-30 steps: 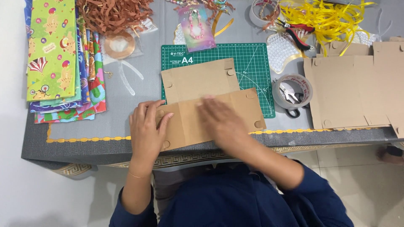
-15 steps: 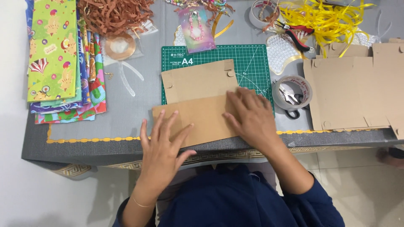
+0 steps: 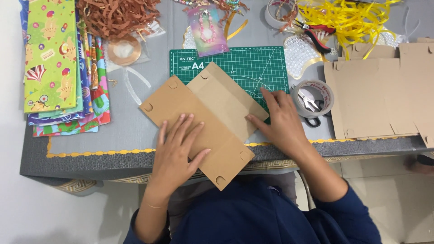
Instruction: The person ties a yellow ribbon around a small blue gift box, then places a beaded bracelet onto a holographic card and inserts it into a clear plastic sleeve. Finally, the person folds a flat cardboard box on a green cutting mat.
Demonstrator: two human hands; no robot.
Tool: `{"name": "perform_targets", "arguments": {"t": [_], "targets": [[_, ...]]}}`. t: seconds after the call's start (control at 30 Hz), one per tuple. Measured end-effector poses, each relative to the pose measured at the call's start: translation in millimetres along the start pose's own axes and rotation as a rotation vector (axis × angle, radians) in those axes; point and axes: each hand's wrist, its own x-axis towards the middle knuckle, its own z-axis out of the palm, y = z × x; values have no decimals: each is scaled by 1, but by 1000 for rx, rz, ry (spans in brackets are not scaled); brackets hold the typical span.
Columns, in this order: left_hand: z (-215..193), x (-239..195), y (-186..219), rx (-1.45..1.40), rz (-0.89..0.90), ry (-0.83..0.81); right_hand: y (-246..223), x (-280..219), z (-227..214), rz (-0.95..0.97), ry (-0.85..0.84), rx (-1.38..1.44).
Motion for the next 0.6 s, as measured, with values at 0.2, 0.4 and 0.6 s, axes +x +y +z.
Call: {"name": "perform_targets", "arguments": {"t": [0.2,0.4,0.6], "targets": [[12,0,-5,-31,24,53,-7,5,9,-205,-209,84],[10,5,-5,-10,40,35,-36,32,15,-315,-390,-270],[10,5,-5,15,13,16,-40,92,63,-448,-234,-269]]}}
